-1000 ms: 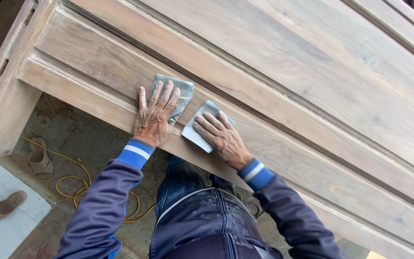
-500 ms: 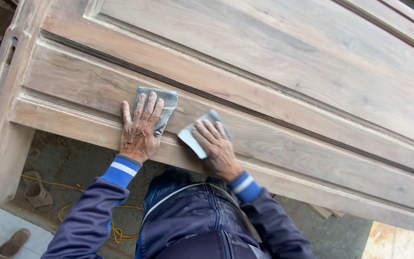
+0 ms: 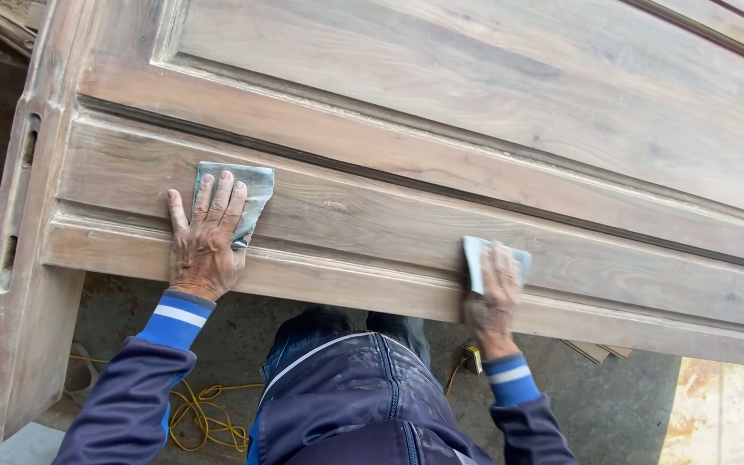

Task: Sanding a wooden door by hand using sandpaper.

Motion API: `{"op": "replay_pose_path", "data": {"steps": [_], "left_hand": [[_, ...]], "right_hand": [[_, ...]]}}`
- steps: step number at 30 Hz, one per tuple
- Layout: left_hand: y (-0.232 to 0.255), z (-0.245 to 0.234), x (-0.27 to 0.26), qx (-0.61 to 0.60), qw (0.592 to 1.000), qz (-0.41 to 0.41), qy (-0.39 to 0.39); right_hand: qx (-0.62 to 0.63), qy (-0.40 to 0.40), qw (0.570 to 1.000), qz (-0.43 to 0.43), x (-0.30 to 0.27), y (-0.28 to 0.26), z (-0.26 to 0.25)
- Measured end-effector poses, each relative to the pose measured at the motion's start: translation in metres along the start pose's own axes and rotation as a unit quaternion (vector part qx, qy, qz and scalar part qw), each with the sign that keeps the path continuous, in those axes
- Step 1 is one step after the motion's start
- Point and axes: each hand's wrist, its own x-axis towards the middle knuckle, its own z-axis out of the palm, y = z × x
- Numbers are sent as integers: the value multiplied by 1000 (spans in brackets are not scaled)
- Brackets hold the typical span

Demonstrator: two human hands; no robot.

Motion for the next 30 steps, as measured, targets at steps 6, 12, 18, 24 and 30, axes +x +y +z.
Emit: {"op": "replay_pose_path", "data": {"steps": [6,12,18,24,30], "left_hand": [[-5,9,-2,8,1000,4,16],[-7,4,-6,0,1000,2,10],[-8,9,-3,-7,1000,-13,-2],[-14,19,-2,-3,999,-8,33],[-12,9,-9,-47,995,-24,85]], "right_hand": [[107,-46,957,-265,83,-215,63],[149,-124,973,-126,33,-110,-19],[-2,-1,1000,15,-14,-24,-17],[160,-108,948,-254,75,-202,0],[144,-93,951,-257,79,-174,15]]}}
